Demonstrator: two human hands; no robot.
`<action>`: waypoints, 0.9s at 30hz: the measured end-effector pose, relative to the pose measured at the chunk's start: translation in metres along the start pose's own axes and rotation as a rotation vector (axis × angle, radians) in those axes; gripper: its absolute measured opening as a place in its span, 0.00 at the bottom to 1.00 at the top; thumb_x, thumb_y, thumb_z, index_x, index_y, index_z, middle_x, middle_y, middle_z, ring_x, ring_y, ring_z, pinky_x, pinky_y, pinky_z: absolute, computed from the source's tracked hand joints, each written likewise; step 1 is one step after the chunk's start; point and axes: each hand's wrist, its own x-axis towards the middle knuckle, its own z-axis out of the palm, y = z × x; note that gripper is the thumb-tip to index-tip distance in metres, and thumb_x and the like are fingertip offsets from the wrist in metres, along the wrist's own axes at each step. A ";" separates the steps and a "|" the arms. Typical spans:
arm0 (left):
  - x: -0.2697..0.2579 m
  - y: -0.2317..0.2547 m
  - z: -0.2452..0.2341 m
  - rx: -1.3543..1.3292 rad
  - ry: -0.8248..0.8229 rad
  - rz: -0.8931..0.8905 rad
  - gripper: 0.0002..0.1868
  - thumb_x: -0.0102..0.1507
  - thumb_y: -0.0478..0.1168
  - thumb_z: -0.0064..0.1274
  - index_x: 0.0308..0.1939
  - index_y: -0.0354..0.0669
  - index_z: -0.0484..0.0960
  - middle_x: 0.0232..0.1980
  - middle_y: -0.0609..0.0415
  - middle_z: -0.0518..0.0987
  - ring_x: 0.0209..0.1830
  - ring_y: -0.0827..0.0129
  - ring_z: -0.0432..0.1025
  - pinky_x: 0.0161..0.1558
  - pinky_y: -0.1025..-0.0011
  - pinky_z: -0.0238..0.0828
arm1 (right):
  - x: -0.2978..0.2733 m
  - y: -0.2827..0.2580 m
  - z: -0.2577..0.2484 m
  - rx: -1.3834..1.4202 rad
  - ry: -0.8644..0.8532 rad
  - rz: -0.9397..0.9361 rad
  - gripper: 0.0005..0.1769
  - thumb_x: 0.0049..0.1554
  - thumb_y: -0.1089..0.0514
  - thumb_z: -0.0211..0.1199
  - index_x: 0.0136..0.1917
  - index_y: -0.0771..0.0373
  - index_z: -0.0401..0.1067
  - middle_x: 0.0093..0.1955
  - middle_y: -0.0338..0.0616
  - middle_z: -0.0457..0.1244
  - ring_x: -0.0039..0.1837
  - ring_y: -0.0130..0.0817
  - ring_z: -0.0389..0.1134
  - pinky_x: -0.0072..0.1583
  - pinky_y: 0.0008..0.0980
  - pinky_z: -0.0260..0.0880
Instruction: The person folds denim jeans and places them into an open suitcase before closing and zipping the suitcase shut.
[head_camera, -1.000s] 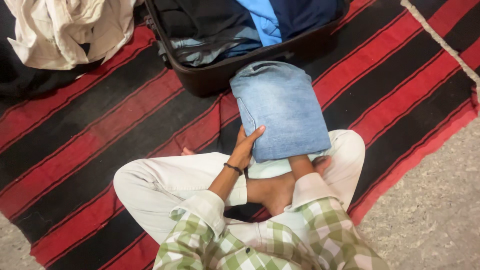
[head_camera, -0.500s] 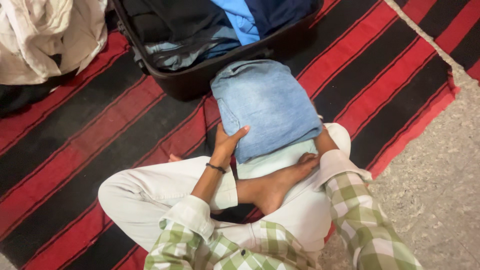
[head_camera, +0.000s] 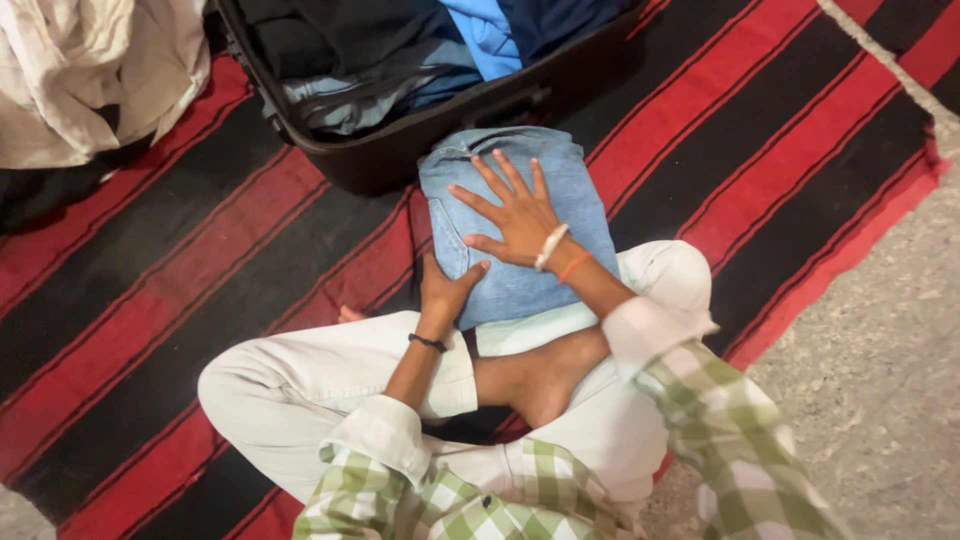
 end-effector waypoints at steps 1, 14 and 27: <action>-0.001 -0.002 0.000 0.006 0.000 0.001 0.48 0.49 0.50 0.71 0.68 0.36 0.67 0.62 0.38 0.79 0.61 0.54 0.75 0.60 0.64 0.71 | 0.006 0.000 0.009 0.004 0.004 0.002 0.41 0.59 0.25 0.52 0.81 0.37 0.54 0.85 0.54 0.46 0.85 0.59 0.38 0.73 0.76 0.32; 0.002 -0.023 0.009 -0.125 -0.152 -0.020 0.54 0.47 0.41 0.74 0.68 0.33 0.55 0.64 0.39 0.72 0.63 0.57 0.69 0.60 0.64 0.70 | 0.016 0.004 0.052 -0.019 -0.254 0.225 0.44 0.59 0.24 0.45 0.83 0.35 0.44 0.84 0.51 0.43 0.86 0.56 0.33 0.73 0.79 0.24; 0.003 -0.035 0.017 0.271 -0.029 0.045 0.61 0.47 0.50 0.73 0.71 0.30 0.49 0.59 0.23 0.74 0.59 0.36 0.74 0.57 0.55 0.72 | 0.018 -0.035 0.058 -0.024 -0.220 0.293 0.48 0.61 0.25 0.44 0.85 0.46 0.38 0.87 0.52 0.32 0.85 0.59 0.26 0.73 0.78 0.19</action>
